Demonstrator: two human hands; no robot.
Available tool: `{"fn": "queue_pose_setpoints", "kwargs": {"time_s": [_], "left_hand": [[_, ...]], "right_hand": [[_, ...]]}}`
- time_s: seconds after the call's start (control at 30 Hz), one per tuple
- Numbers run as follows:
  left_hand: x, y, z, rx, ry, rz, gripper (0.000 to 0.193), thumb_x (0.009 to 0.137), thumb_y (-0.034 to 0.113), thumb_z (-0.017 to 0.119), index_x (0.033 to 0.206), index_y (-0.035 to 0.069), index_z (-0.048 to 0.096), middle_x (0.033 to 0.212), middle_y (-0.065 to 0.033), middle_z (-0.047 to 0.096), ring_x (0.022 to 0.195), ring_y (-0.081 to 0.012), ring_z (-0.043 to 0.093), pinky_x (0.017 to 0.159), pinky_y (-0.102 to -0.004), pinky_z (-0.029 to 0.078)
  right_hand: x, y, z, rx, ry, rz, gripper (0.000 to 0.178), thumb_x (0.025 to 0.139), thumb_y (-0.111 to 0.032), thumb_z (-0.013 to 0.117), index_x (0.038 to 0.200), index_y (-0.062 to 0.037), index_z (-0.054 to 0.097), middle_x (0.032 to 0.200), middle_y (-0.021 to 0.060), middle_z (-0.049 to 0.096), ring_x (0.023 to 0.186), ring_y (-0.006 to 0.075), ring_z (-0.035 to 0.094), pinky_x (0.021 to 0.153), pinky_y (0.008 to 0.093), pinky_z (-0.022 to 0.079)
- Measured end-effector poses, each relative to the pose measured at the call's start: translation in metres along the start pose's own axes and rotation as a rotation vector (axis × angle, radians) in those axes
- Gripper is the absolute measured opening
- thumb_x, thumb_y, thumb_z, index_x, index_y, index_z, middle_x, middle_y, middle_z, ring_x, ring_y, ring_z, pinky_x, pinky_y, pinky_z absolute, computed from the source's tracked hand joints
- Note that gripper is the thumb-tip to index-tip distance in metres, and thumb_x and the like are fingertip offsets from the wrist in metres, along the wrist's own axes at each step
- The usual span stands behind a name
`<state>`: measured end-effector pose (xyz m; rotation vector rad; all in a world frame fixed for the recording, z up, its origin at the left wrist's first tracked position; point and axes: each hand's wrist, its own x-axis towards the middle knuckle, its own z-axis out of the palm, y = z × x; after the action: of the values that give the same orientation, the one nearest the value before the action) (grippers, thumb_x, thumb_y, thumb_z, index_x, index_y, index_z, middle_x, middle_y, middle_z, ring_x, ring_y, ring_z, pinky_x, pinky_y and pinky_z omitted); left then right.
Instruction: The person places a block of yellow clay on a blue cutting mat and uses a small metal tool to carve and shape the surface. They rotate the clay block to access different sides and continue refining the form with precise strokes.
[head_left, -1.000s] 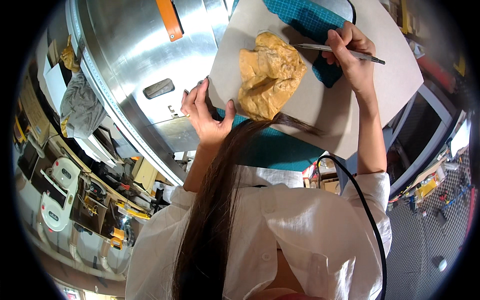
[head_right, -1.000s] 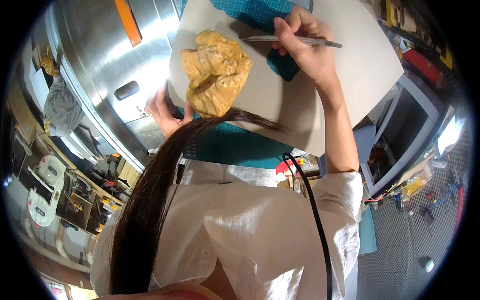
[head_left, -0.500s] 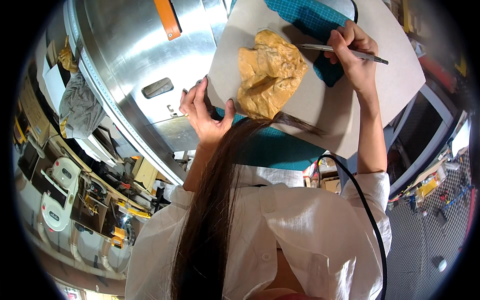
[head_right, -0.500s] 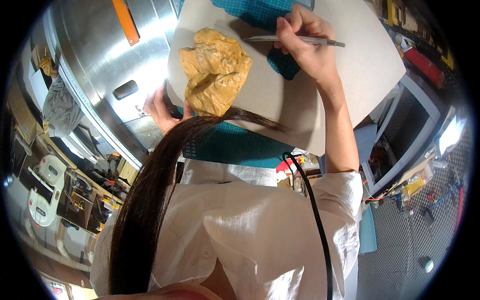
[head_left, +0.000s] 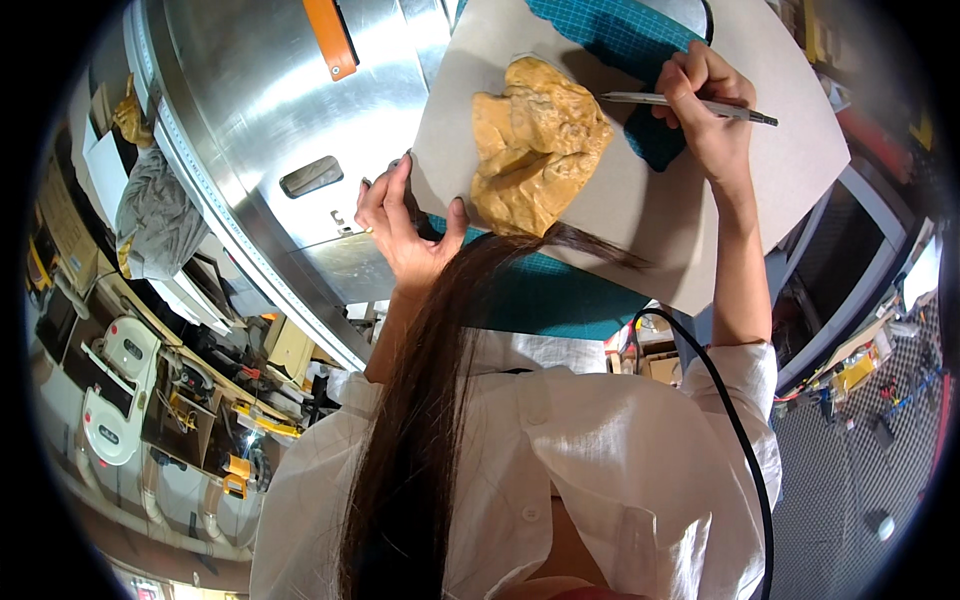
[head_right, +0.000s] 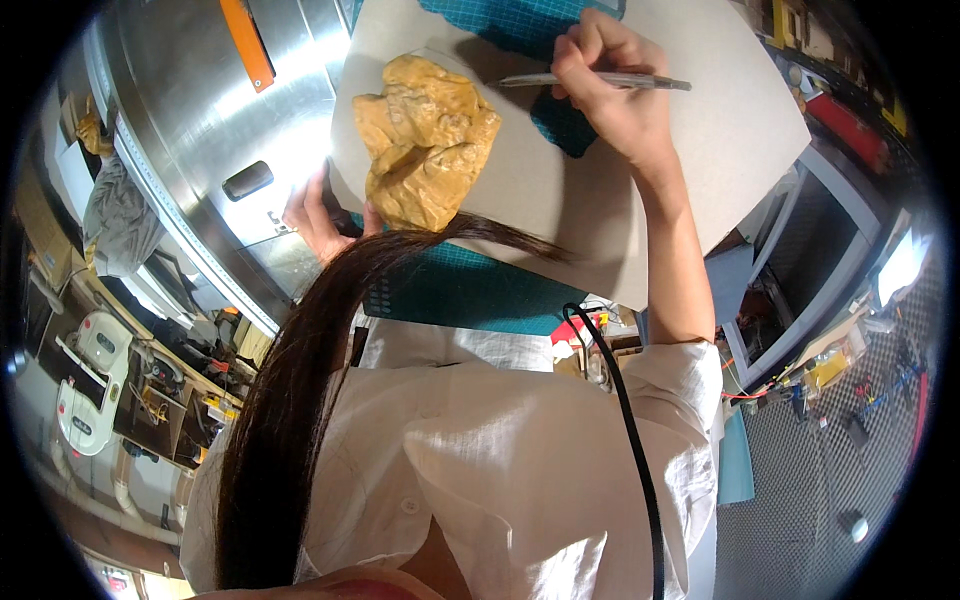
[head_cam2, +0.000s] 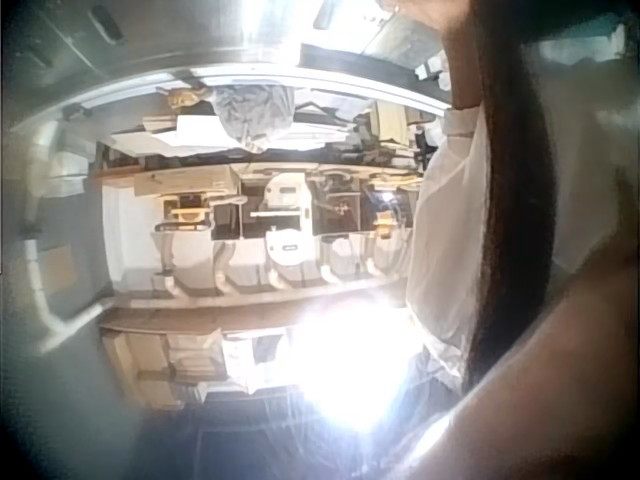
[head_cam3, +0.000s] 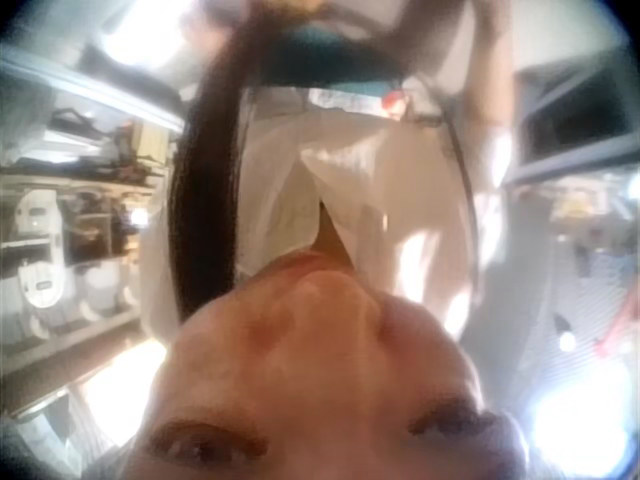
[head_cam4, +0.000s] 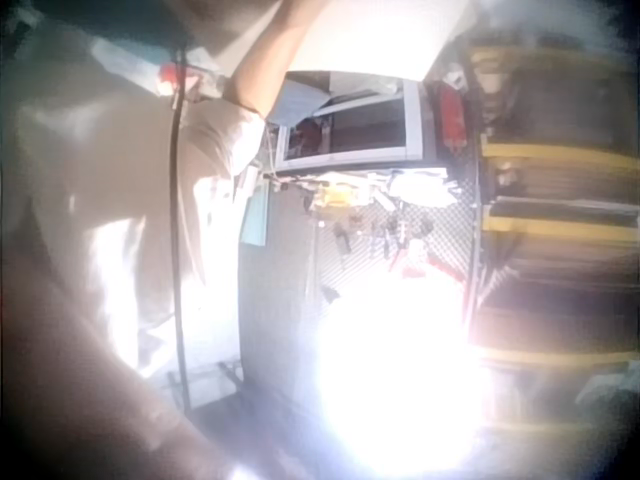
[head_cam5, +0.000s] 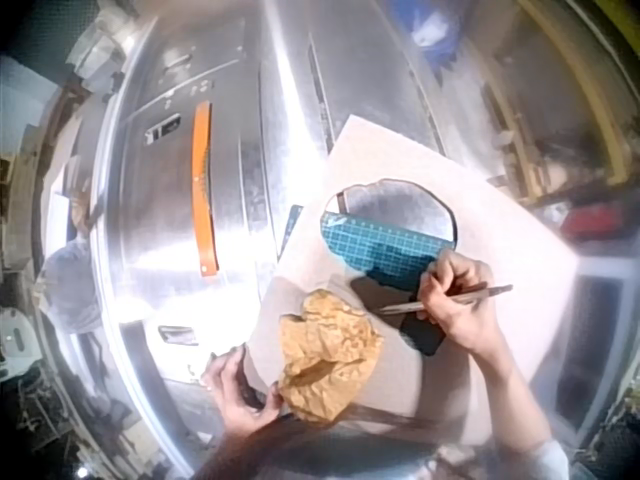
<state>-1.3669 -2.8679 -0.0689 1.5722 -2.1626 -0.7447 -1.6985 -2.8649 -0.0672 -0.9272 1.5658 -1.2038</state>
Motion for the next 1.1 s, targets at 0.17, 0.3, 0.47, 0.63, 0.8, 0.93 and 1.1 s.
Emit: {"fn": "queue_pose_setpoints", "kwargs": {"time_s": [0.17,0.3,0.47,0.63,0.8,0.93,1.1], "left_hand": [[0.0002,0.0,-0.0002,0.022,-0.005,0.016,0.068,0.078,0.029,0.075,0.137,0.01,0.047,0.124,-0.0119,0.042,0.121,-0.0295,0.036,0.112,-0.0549,0.02],[-0.0006,-0.0015,-0.0004,0.024,-0.01,0.014,0.068,0.079,0.03,0.074,0.138,0.01,0.047,0.125,-0.0121,0.041,0.122,-0.0296,0.035,0.112,-0.0549,0.019],[-0.002,-0.0031,0.0021,-0.02,-0.006,-0.004,0.069,0.078,0.03,0.075,0.138,0.011,0.046,0.125,-0.0122,0.041,0.122,-0.0295,0.034,0.112,-0.0548,0.019],[-0.0018,-0.0044,0.0035,-0.015,0.009,0.005,0.069,0.078,0.031,0.075,0.138,0.011,0.047,0.124,-0.0121,0.041,0.121,-0.0298,0.035,0.112,-0.0548,0.02],[-0.0005,-0.0022,0.0006,0.035,0.0,0.018,0.069,0.078,0.032,0.075,0.138,0.012,0.047,0.124,-0.0118,0.041,0.121,-0.0298,0.036,0.112,-0.0551,0.02],[-0.0012,-0.0037,0.0013,0.023,-0.002,0.014,0.068,0.078,0.032,0.075,0.138,0.012,0.048,0.124,-0.0117,0.041,0.121,-0.0297,0.036,0.112,-0.0551,0.02],[-0.0018,-0.0042,0.0008,0.003,-0.01,0.001,0.068,0.078,0.032,0.075,0.138,0.012,0.047,0.124,-0.0115,0.041,0.121,-0.0296,0.036,0.112,-0.0549,0.019]], "right_hand": [[-0.0013,-0.0016,0.0001,-0.015,0.003,0.009,0.036,0.094,-0.014,0.062,0.07,-0.0112,0.036,0.067,0.0005,0.052,0.054,0.0032,0.048,0.048,0.0172,0.042],[-0.0019,-0.0001,-0.0006,-0.02,0.007,-0.003,0.035,0.094,-0.014,0.061,0.07,-0.0113,0.036,0.067,0.0001,0.051,0.054,0.0028,0.047,0.049,0.0166,0.042],[-0.0027,0.0005,-0.0014,-0.041,0.015,-0.013,0.035,0.094,-0.013,0.06,0.07,-0.0116,0.036,0.067,0.0001,0.051,0.054,0.0027,0.047,0.049,0.0162,0.042],[-0.003,0.0003,-0.0012,-0.02,0.021,-0.002,0.035,0.094,-0.013,0.06,0.07,-0.0114,0.036,0.067,0.0004,0.051,0.054,0.0029,0.046,0.049,0.0166,0.041],[-0.003,0.0019,-0.0021,-0.006,0.007,-0.026,0.035,0.094,-0.012,0.06,0.07,-0.011,0.036,0.066,0.0007,0.051,0.054,0.0033,0.046,0.048,0.0171,0.039],[-0.0032,0.0019,-0.0019,-0.013,0.003,-0.041,0.033,0.094,-0.011,0.059,0.069,-0.011,0.036,0.066,0.0008,0.051,0.054,0.0034,0.046,0.048,0.0171,0.039],[-0.0029,0.0027,-0.002,-0.001,0.004,-0.038,0.033,0.094,-0.011,0.058,0.069,-0.0109,0.037,0.066,0.0007,0.05,0.054,0.0036,0.046,0.048,0.0169,0.038]]}}
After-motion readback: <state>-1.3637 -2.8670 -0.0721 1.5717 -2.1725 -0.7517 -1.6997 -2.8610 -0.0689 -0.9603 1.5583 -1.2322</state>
